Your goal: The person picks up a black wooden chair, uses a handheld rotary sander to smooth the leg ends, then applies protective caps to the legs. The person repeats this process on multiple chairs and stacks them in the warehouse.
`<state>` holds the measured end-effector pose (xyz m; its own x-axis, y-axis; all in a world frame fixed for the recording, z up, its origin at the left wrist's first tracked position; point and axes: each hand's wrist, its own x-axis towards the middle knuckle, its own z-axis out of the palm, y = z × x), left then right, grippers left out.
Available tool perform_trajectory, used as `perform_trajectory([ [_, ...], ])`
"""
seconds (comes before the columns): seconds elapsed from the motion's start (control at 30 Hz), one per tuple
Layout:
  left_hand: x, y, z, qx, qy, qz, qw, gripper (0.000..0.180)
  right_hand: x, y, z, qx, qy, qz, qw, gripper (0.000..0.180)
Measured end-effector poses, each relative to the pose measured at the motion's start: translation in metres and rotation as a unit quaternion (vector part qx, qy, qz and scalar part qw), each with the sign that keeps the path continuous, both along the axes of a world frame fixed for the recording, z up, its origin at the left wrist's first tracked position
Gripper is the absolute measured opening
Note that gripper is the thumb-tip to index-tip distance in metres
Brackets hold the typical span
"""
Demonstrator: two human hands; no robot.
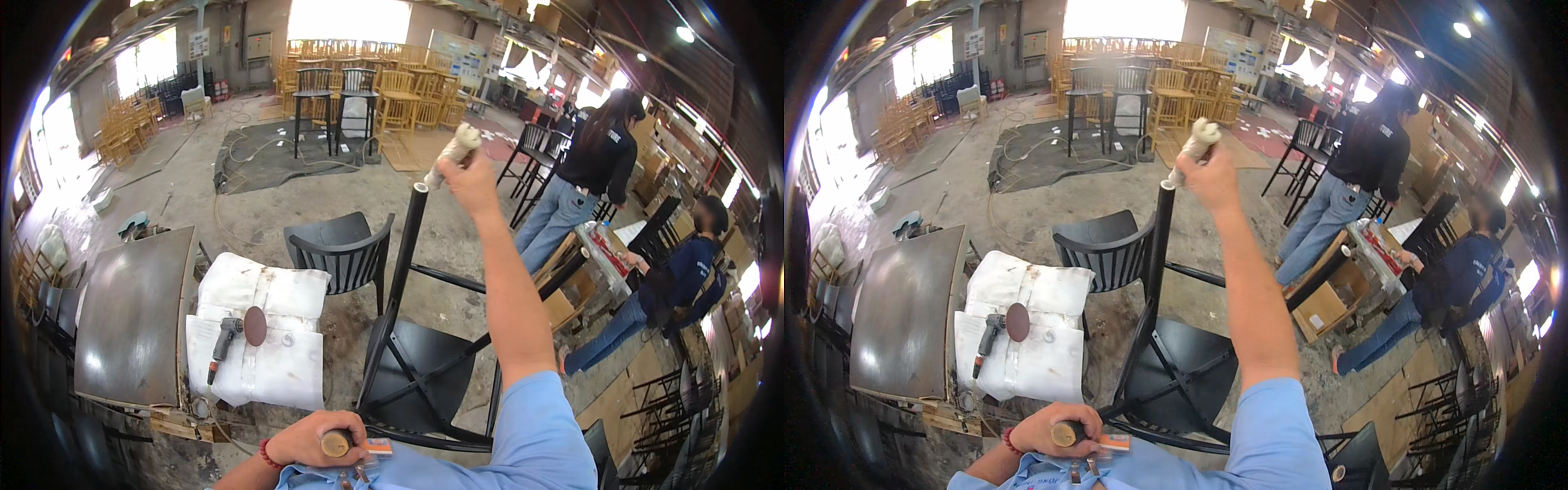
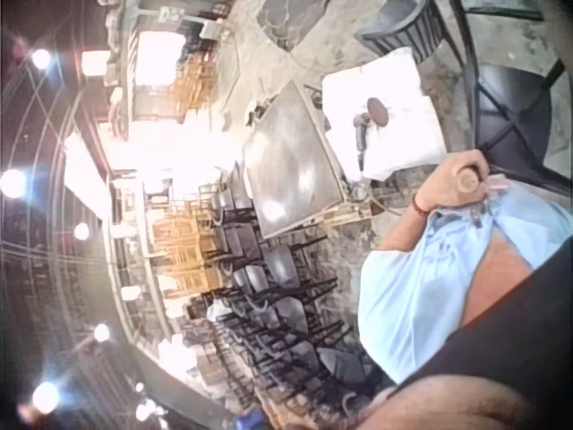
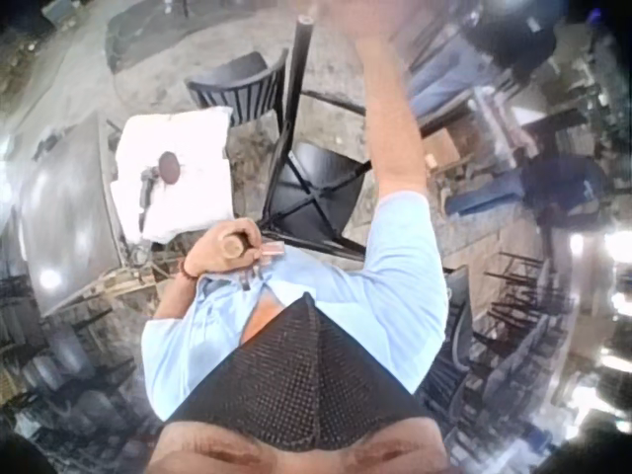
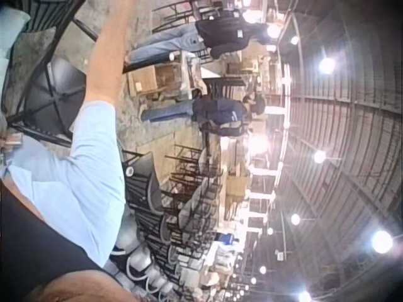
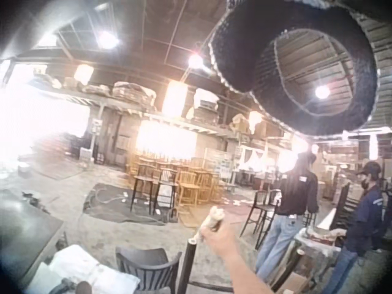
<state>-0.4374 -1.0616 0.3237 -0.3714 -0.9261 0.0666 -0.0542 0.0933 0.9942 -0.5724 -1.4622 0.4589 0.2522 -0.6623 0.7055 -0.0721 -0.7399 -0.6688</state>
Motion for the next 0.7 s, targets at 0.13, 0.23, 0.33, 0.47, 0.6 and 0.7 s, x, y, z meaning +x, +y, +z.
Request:
perform_trajectory([
  [0.13,0.000,0.005,0.000,0.005,-0.019,0.022,1.000,0.019,0.034,-0.007,-0.011,0.022,0.061,-0.032,0.997,0.040],
  [0.23,-0.003,0.005,0.003,0.010,-0.018,0.028,0.999,0.018,0.032,-0.017,-0.010,-0.026,0.090,-0.096,0.991,0.044],
  [0.33,-0.004,0.005,0.001,0.006,-0.017,0.013,1.000,0.018,0.021,-0.027,-0.005,-0.040,0.079,-0.094,0.992,0.044],
  [0.47,-0.002,0.009,-0.002,-0.005,-0.016,0.030,0.999,0.018,0.034,-0.019,-0.005,0.008,0.106,-0.036,0.994,0.043],
  [0.6,-0.003,0.007,-0.001,0.002,-0.026,0.024,0.999,0.019,0.031,-0.023,-0.009,-0.041,0.089,-0.096,0.991,0.042],
  [0.7,-0.004,0.008,-0.004,-0.015,-0.021,0.023,0.999,0.018,0.023,-0.025,-0.011,0.046,0.069,-0.011,0.997,0.042],
])
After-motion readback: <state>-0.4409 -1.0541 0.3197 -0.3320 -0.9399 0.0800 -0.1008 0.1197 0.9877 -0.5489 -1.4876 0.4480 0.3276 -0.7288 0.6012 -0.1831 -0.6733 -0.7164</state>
